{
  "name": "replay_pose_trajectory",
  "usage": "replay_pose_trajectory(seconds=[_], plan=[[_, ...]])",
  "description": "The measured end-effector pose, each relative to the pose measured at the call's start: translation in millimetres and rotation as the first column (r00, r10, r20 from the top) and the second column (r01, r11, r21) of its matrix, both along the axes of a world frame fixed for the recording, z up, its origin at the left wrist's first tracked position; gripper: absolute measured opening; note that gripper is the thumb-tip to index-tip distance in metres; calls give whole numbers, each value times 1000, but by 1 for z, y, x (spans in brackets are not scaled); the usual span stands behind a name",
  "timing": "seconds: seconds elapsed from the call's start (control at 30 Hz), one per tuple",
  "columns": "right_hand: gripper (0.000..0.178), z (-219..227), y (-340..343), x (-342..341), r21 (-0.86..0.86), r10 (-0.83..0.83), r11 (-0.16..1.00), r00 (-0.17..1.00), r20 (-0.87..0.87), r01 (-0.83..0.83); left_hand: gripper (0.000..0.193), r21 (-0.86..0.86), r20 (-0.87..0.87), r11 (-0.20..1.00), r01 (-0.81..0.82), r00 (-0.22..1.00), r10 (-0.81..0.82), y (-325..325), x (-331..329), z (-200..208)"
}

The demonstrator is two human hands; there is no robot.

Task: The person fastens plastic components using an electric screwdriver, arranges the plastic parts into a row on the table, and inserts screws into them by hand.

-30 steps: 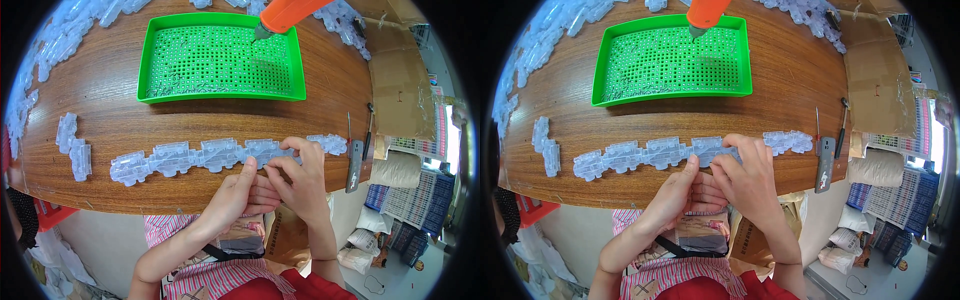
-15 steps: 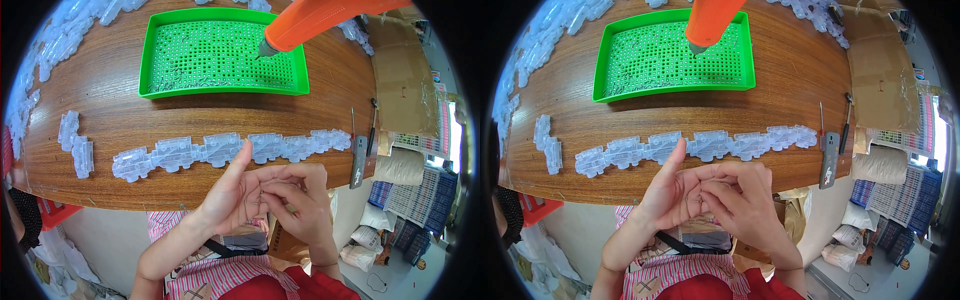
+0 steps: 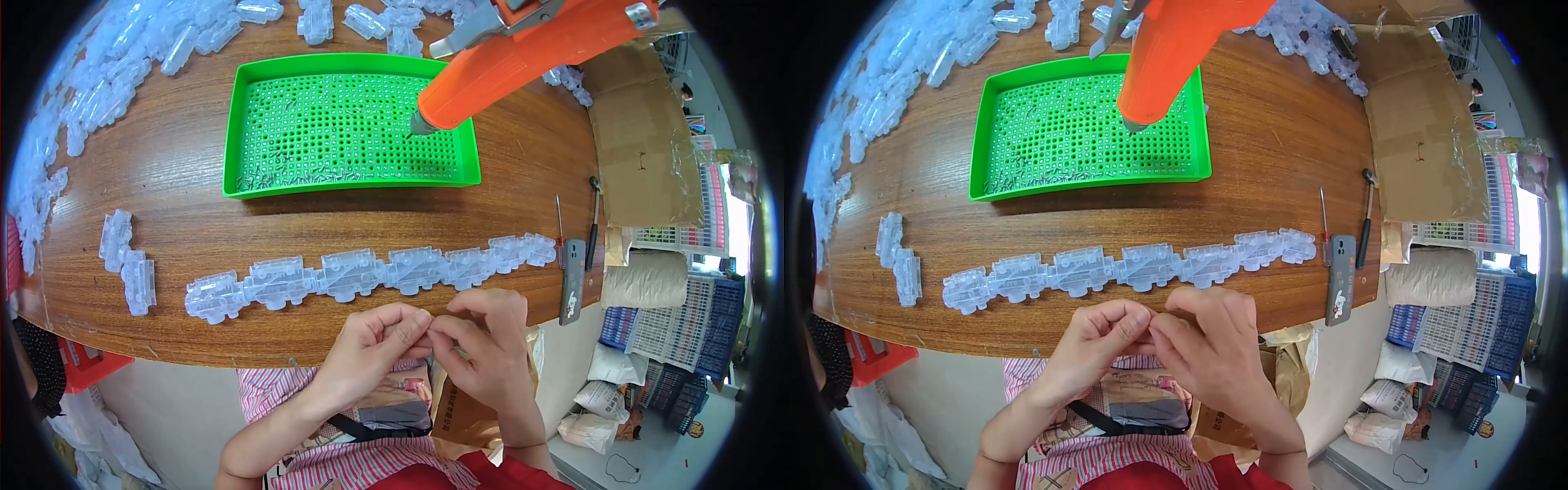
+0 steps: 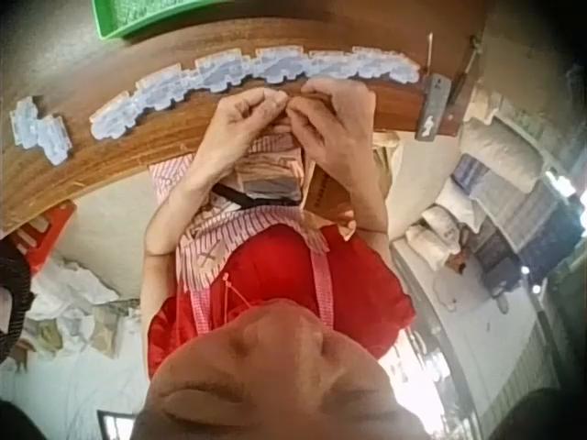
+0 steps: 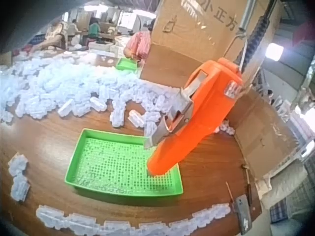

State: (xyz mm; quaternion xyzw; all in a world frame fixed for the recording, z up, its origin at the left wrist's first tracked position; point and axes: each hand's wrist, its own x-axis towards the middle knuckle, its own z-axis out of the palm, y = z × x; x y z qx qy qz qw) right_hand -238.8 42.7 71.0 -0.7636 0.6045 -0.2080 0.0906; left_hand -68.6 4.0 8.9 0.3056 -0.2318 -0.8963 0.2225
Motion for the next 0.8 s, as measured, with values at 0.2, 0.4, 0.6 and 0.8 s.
replay_pose_trajectory(seconds=[0.2,0.4,0.6,0.8], plan=[[31,-2,0,6,-63,30,997,993,-113,-38,30,98,-37,995,-28,999,31,-2,1,-1],[29,-10,3,9,31,-56,998,995,87,53,27,238,-148,969,-69,983,106,0,-2,-9],[27,-9,6,15,-4,-187,982,964,187,191,29,295,-176,944,-147,963,205,3,-7,-5],[31,-5,2,17,-110,-98,989,995,-25,94,31,111,1,985,-135,991,136,-1,-1,7]])
